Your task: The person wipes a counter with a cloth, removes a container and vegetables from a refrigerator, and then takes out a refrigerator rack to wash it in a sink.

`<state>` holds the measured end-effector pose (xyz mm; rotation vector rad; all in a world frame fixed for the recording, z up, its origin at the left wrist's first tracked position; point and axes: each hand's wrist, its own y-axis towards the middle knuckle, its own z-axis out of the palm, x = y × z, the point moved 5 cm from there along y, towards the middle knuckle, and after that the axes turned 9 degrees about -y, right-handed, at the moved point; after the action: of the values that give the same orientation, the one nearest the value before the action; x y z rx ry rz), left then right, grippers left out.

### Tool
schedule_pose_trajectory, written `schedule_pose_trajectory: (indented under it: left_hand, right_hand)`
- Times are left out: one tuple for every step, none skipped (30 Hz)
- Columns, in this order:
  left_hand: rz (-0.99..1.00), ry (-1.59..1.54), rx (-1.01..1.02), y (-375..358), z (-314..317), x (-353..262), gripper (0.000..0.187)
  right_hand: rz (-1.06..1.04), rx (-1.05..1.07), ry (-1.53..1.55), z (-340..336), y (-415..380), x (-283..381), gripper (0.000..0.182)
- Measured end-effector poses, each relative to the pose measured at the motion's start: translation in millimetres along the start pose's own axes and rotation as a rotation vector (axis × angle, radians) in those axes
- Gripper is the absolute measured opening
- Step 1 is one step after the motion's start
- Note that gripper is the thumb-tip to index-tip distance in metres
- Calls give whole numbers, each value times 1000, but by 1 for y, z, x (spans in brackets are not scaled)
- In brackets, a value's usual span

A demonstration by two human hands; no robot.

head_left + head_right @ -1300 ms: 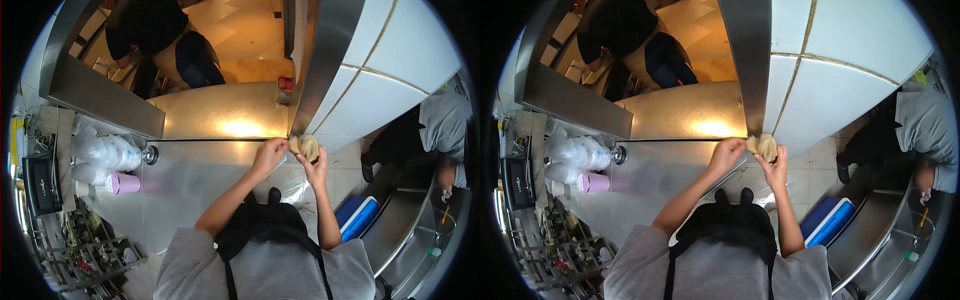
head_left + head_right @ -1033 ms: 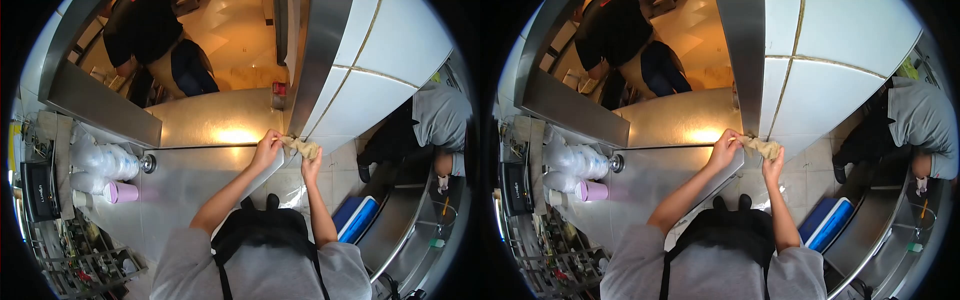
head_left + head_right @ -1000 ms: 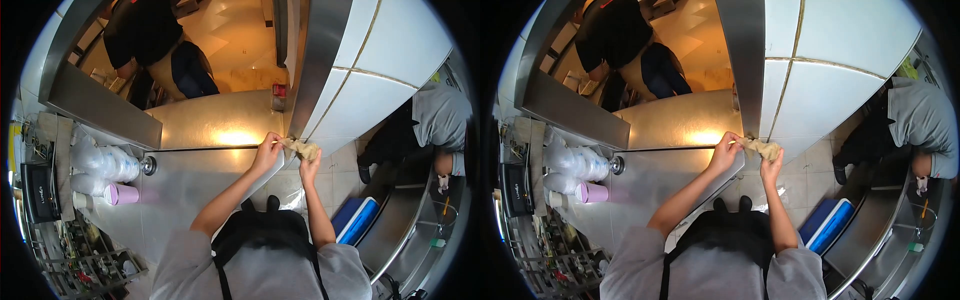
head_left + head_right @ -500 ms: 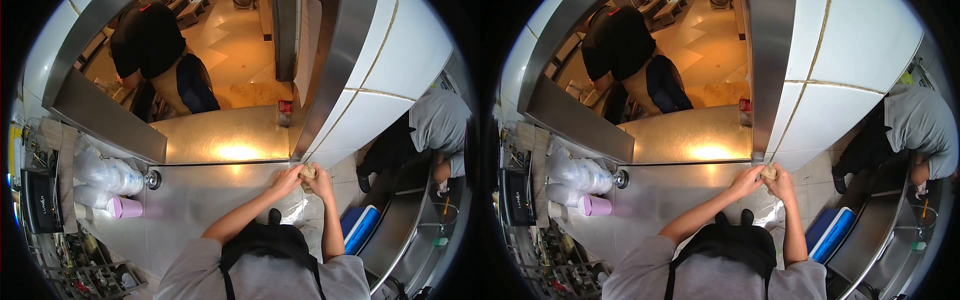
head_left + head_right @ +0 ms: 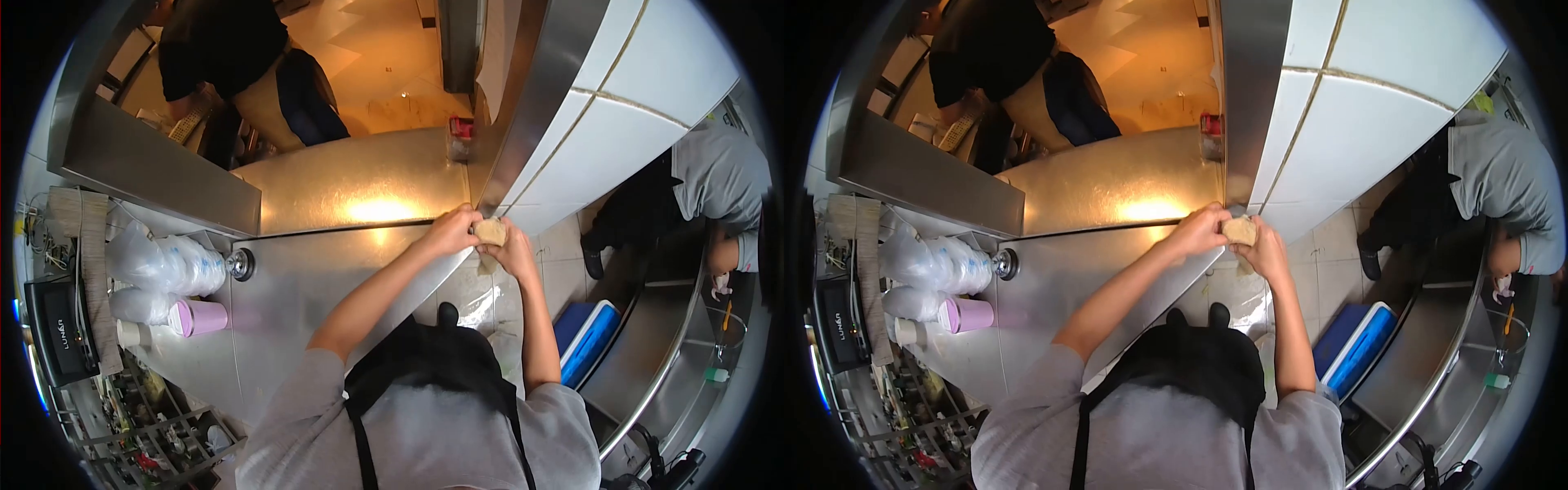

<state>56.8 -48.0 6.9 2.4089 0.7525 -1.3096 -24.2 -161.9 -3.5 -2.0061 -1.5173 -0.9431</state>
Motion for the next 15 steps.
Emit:
schedule_pose_trajectory:
  left_hand:
    - [-12, 20, 43, 1, -2, 1, 23]
    - [-16, 17, 47, -3, -2, 3, 23]
    - [-11, -13, 83, -5, -1, 4, 27]
    - [-5, -42, 117, -5, -1, 5, 30]
    - [-5, -39, 115, -5, -2, 7, 30]
    - [-2, -38, 98, -4, -2, 10, 31]
    - [0, -38, 81, -4, -1, 14, 32]
    - [3, -38, 64, -3, -1, 17, 33]
    - [2, -39, 63, -2, 1, 20, 33]
    - [96, 75, 22, 0, 0, 18, 31]
    - [191, 187, -19, 1, 1, 16, 29]
    - [193, 182, -21, 0, 2, 18, 29]
    - [265, 180, -65, -3, 2, 16, 26]
    - [336, 179, -109, -6, 2, 14, 24]
    - [335, 178, -110, -6, 1, 16, 24]
  right_hand:
    - [55, 6, -114, 4, 2, -6, 32]
    - [106, 10, -228, 7, 3, -11, 29]
    - [161, -68, -231, 9, 3, -12, 21]
    - [159, -69, -230, 16, 5, -18, 21]
    - [136, -166, -176, 22, 8, -24, 19]
    - [115, -261, -122, 24, 8, -25, 18]
    - [115, -259, -121, 30, 9, -27, 18]
    - [137, -332, -151, 32, 8, -29, 19]
    - [159, -405, -182, 34, 6, -30, 20]
    - [160, -403, -183, 40, 3, -32, 20]
    - [200, -422, -272, 46, -3, -36, 23]
    - [239, -443, -365, 49, -5, -38, 27]
    - [239, -441, -370, 53, -5, -40, 27]
    - [191, -500, -380, 55, -5, -38, 28]
    - [141, -559, -387, 56, -6, -36, 29]
